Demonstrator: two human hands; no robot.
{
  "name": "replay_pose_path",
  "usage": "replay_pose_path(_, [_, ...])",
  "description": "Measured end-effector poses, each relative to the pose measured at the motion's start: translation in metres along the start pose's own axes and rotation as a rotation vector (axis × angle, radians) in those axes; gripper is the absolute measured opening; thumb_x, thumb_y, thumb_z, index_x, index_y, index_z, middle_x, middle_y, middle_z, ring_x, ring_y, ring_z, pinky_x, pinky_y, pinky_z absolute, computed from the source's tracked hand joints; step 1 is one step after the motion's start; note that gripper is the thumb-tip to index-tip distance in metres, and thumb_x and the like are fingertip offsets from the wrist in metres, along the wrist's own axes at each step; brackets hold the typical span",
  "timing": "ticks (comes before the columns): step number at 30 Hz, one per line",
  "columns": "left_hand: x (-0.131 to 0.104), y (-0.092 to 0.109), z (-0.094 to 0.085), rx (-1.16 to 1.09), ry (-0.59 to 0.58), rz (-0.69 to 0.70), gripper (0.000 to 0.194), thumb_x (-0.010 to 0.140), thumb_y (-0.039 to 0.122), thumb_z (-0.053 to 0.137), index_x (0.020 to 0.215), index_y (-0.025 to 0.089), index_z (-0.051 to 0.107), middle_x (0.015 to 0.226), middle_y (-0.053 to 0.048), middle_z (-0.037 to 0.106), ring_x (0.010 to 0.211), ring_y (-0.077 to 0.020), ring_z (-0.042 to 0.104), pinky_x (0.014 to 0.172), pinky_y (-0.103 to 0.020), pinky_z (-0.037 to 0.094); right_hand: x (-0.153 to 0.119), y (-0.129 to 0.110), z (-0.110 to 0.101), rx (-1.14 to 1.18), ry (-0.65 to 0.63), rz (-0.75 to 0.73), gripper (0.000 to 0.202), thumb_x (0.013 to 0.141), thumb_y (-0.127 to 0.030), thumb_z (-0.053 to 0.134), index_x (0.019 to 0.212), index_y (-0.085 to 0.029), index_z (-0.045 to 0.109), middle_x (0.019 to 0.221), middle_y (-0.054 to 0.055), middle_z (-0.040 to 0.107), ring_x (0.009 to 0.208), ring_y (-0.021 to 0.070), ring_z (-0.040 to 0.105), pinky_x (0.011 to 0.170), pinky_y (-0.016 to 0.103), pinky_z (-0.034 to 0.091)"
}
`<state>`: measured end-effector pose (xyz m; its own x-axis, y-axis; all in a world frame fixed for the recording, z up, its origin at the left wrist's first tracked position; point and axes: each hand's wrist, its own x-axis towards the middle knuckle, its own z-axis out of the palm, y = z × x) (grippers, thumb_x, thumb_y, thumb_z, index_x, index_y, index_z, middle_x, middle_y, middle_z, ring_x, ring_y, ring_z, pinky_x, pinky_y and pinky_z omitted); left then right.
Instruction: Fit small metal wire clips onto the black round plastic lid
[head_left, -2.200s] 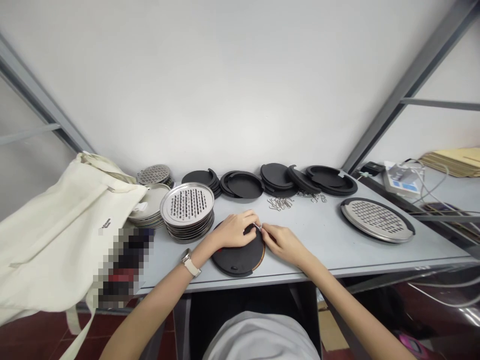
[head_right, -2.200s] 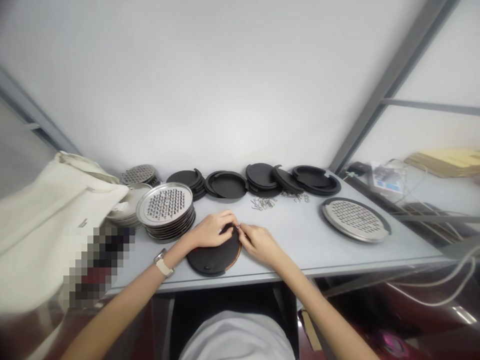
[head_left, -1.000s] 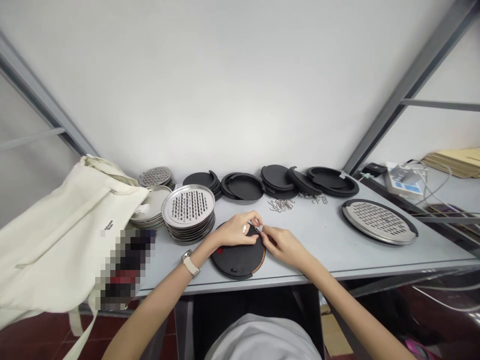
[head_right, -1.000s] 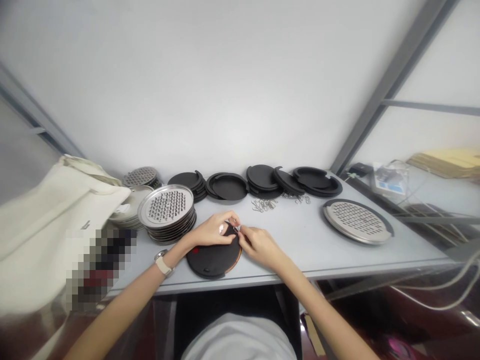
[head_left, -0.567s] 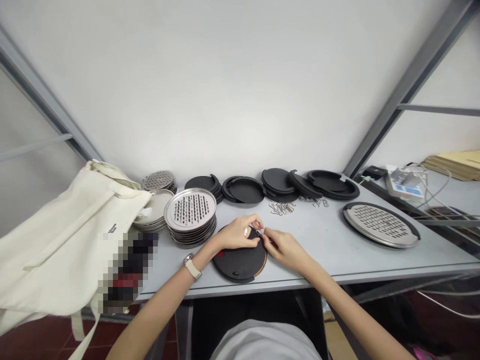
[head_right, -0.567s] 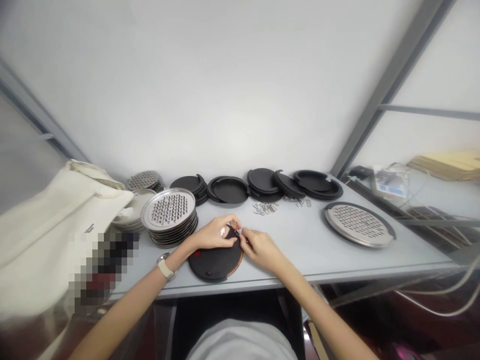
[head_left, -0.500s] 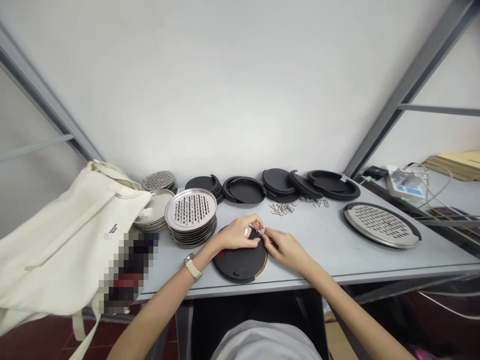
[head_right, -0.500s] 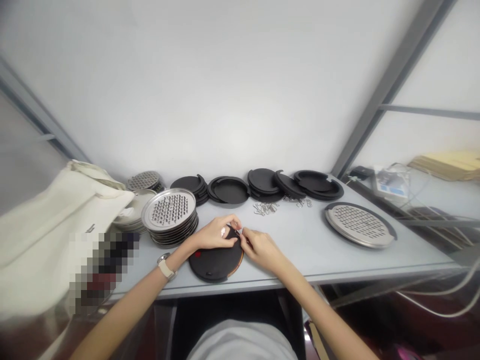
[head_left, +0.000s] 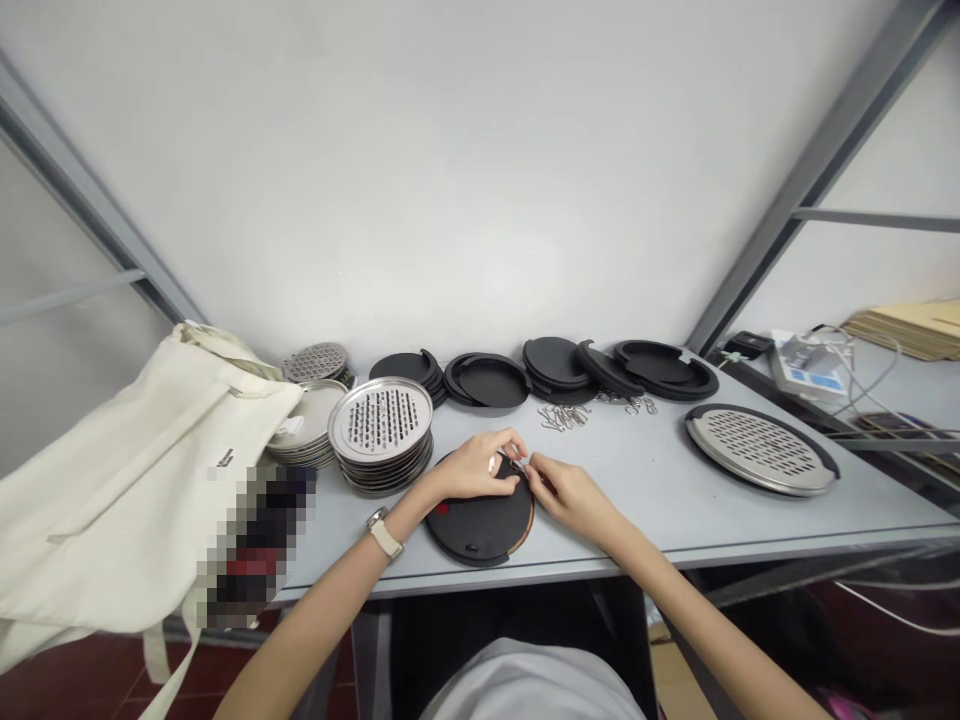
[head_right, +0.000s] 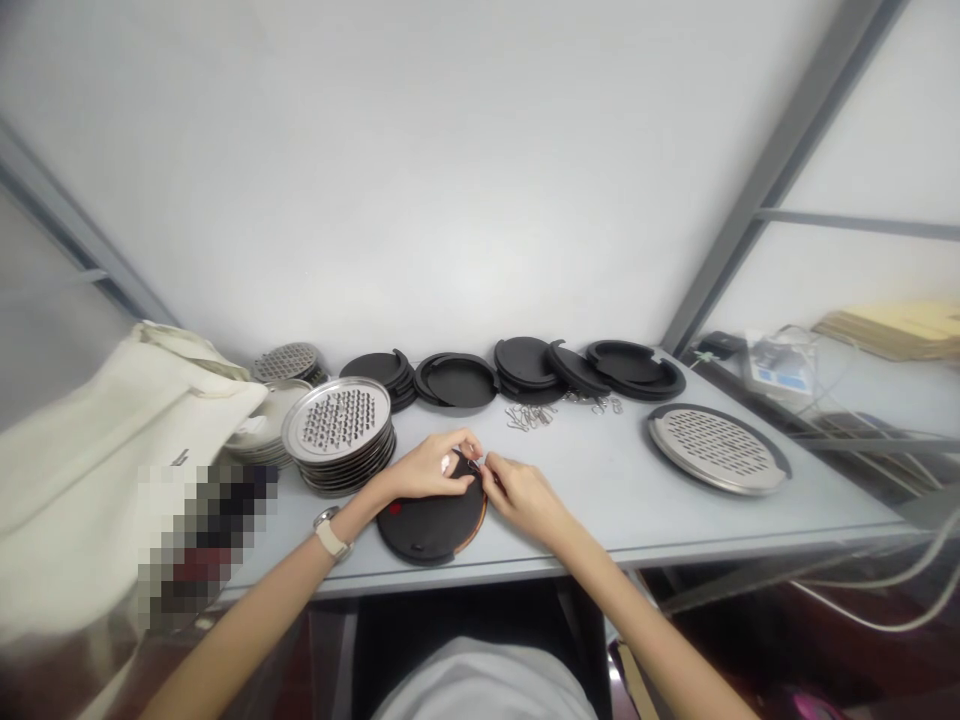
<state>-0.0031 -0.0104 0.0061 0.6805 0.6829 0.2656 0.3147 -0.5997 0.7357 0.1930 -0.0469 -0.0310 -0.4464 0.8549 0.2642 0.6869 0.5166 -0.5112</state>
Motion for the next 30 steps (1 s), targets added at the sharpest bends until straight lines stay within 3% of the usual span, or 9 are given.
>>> replay_pose_path(14, [0.000,0.001,0.001,0.049,-0.020,0.016,0.036,0.070,0.010,0.059,0.105,0.019,0.054,0.100,-0.001,0.062,0.093,-0.0158,0.058,0.086,-0.027,0.045,0.000,0.000,0.000,0.038,0.017,0.007,0.023,0.098,-0.030,0.031,0.078,-0.022,0.042,0.064,-0.001,0.053,0.053,0.0132,0.048,0.055,0.023,0.033])
replay_pose_path(19, [-0.003,0.004,0.001,0.184,0.015,0.033,0.035,0.073,0.016,0.059,0.107,0.021,0.053,0.108,-0.002,0.055,0.070,-0.0106,0.051,0.072,-0.025,0.046,0.000,0.001,0.000,0.036,0.002,-0.008,0.021,0.097,-0.029,0.033,0.079,-0.022,0.042,0.064,-0.002,0.053,0.053,0.0130,0.048,0.055,0.023,0.032])
replay_pose_path(25, [-0.006,0.008,0.004,0.387,0.037,0.001,0.040,0.076,0.023,0.059,0.114,0.023,0.047,0.116,-0.003,0.050,0.083,-0.0153,0.056,0.073,-0.026,0.045,0.001,0.001,0.000,0.035,-0.020,-0.011,0.023,0.096,-0.029,0.033,0.076,-0.022,0.039,0.063,-0.003,0.051,0.053,0.0127,0.047,0.055,0.023,0.032])
replay_pose_path(30, [-0.008,0.013,0.007,0.628,0.076,-0.045,0.042,0.078,0.033,0.057,0.116,0.021,0.044,0.115,-0.006,0.052,0.082,-0.0201,0.059,0.068,-0.030,0.045,0.002,-0.001,-0.001,0.026,-0.024,-0.008,0.022,0.096,-0.028,0.033,0.075,-0.022,0.037,0.061,-0.004,0.047,0.052,0.0124,0.043,0.055,0.023,0.031])
